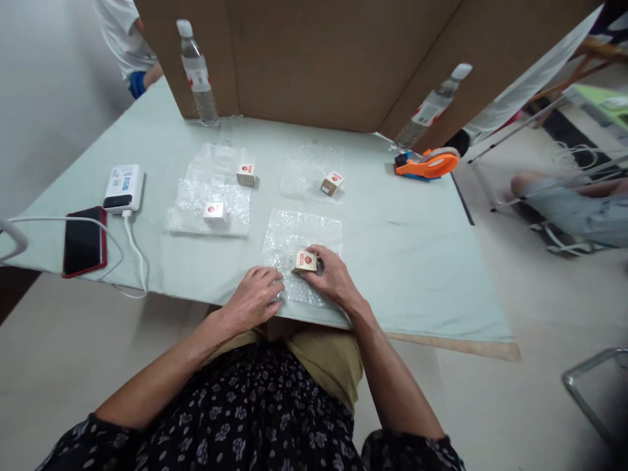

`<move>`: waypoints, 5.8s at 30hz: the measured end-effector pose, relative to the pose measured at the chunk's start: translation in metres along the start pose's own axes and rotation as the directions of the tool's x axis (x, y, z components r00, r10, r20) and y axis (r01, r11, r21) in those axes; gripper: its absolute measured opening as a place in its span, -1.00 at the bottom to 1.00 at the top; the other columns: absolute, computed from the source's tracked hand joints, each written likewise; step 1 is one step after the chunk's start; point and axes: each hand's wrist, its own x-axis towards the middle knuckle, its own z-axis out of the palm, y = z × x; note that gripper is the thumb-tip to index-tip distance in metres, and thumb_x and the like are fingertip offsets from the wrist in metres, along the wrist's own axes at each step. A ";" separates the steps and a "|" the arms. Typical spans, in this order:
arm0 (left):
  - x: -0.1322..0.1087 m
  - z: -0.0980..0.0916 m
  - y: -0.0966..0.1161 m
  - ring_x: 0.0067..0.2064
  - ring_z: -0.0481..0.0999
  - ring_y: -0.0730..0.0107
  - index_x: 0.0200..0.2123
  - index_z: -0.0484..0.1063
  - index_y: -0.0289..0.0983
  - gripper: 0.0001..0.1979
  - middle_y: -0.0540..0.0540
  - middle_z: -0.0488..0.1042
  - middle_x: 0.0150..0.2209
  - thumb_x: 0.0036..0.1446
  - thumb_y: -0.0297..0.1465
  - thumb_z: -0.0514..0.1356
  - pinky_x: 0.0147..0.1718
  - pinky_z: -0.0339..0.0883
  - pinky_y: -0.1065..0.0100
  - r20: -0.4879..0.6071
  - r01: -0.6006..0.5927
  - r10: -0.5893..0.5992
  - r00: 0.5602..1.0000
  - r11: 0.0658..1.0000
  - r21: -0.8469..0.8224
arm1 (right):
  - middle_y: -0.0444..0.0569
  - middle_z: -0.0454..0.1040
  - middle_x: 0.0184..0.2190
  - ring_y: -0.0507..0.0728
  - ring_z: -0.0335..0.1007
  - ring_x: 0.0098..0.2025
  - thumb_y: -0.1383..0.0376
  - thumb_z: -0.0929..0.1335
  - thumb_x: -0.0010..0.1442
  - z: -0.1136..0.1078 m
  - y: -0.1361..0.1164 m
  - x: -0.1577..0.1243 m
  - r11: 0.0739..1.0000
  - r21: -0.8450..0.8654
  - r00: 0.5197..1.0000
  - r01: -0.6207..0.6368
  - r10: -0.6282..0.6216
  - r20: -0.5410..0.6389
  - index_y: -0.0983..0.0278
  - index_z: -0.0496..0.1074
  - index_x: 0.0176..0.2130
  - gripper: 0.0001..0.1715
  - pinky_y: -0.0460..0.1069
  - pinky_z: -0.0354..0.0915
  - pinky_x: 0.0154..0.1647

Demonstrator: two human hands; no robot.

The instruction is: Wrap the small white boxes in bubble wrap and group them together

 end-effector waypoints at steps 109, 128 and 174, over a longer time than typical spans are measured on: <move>0.040 -0.013 -0.019 -0.42 0.39 0.37 -0.11 0.47 -0.25 -0.70 0.04 0.41 -0.48 0.04 -0.43 0.13 -0.32 0.30 0.34 -0.031 0.532 -0.573 0.819 0.778 -0.334 | 0.00 0.48 -0.32 0.18 0.23 -0.27 0.30 0.28 0.35 -0.015 -0.064 -0.012 0.813 -0.531 0.970 0.240 -0.223 0.097 0.22 0.45 -0.21 -0.86 0.08 0.02 -0.25; 0.040 -0.014 -0.009 -0.61 0.28 0.54 -0.61 0.21 -0.24 -0.78 0.12 0.24 -0.66 -0.09 -0.32 0.21 -0.61 0.19 0.47 0.148 0.612 -0.756 0.638 0.381 -0.693 | 0.02 0.47 -0.36 0.20 0.27 -0.28 0.27 0.32 0.32 -0.018 -0.065 -0.002 0.821 -0.501 0.962 0.273 -0.236 0.137 0.23 0.41 -0.26 -0.90 0.07 -0.02 -0.29; 0.068 -0.015 0.027 -0.12 0.39 0.15 -0.28 0.48 -0.31 -0.86 -0.21 0.42 -0.20 0.24 -0.42 0.13 -0.09 0.36 0.16 -0.043 0.171 -0.172 0.984 0.985 -0.028 | -0.20 0.30 -0.60 0.03 0.19 -0.52 0.06 0.40 0.01 -0.018 -0.021 -0.036 0.809 0.335 0.824 -0.483 0.549 -0.138 0.25 0.34 -0.51 -0.67 -0.05 0.18 -0.46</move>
